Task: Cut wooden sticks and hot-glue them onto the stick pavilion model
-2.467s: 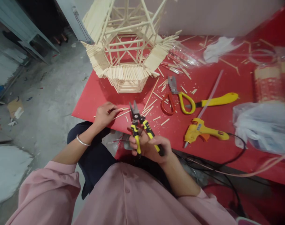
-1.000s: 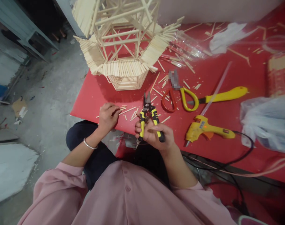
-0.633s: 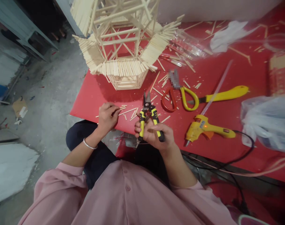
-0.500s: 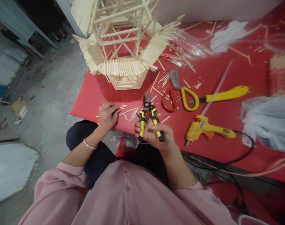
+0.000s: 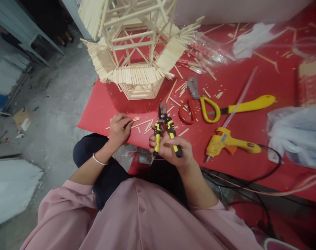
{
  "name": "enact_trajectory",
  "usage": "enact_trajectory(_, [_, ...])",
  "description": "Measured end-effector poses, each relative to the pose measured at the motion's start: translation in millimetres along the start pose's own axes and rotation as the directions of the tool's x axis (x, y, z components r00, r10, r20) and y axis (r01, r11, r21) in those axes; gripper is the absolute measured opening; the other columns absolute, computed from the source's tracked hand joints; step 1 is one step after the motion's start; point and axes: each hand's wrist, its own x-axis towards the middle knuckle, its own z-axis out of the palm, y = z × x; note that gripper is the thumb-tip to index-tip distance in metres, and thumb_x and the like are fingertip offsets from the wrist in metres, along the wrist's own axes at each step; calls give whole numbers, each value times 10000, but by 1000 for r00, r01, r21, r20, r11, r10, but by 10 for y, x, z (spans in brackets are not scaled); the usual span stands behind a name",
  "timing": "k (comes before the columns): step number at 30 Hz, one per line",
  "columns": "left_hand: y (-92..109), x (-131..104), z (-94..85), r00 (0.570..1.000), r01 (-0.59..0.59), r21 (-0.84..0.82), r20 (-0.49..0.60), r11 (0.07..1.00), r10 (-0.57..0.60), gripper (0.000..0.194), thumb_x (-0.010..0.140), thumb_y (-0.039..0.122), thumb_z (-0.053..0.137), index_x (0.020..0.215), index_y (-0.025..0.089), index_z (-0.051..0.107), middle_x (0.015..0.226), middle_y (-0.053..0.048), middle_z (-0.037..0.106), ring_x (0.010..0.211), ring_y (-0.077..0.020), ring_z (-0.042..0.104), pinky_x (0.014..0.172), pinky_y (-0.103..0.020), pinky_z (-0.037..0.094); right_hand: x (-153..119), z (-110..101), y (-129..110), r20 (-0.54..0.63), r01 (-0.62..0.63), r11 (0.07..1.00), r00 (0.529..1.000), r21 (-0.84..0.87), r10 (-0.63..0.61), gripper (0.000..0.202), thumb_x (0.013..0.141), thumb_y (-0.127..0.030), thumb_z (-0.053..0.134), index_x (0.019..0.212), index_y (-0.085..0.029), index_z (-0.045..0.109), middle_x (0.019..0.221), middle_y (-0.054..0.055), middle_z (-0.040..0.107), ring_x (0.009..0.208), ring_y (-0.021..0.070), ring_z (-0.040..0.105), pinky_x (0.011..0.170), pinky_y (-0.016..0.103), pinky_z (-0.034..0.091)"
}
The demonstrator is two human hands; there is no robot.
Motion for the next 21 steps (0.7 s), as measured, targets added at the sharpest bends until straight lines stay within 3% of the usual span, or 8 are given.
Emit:
enact_trajectory(9, [-6, 2, -1, 999, -38, -10, 8, 999, 38, 188, 917, 278, 599, 820, 185, 730, 849, -74, 675, 797, -204, 596, 728, -347, 441, -4, -44, 13, 10, 6, 997, 1000, 76, -7, 503, 640, -247, 551, 1143, -231, 555, 959, 58, 651, 821, 200, 589, 845, 465, 529])
enact_trajectory(15, [20, -3, -12, 999, -3, -5, 34, 1000, 3, 191, 922, 281, 589, 816, 189, 719, 872, -76, 686, 822, -209, 602, 764, -366, 447, 4, -46, 5, 34, 5, 999, 999, 43, -6, 459, 644, -259, 555, 1101, -232, 566, 968, 60, 657, 890, 219, 609, 846, 469, 528])
enact_trajectory(18, [80, 10, -89, 999, 53, -84, -2, 995, -54, 173, 910, 273, 596, 807, 195, 711, 876, -65, 690, 828, -200, 615, 768, -355, 465, -72, -44, 76, -6, -17, 999, 1000, -38, 17, 396, 618, -257, 585, 1012, -226, 588, 937, 51, 654, 870, 212, 613, 834, 443, 527])
enact_trajectory(21, [181, 30, -227, 980, 175, -291, -45, 941, -196, 131, 877, 263, 621, 798, 199, 704, 843, -42, 674, 767, -169, 623, 695, -306, 492, -205, 5, 215, -138, -109, 967, 987, -231, 78, 340, 584, -246, 647, 920, -213, 602, 883, 34, 640, 809, 196, 612, 792, 398, 521])
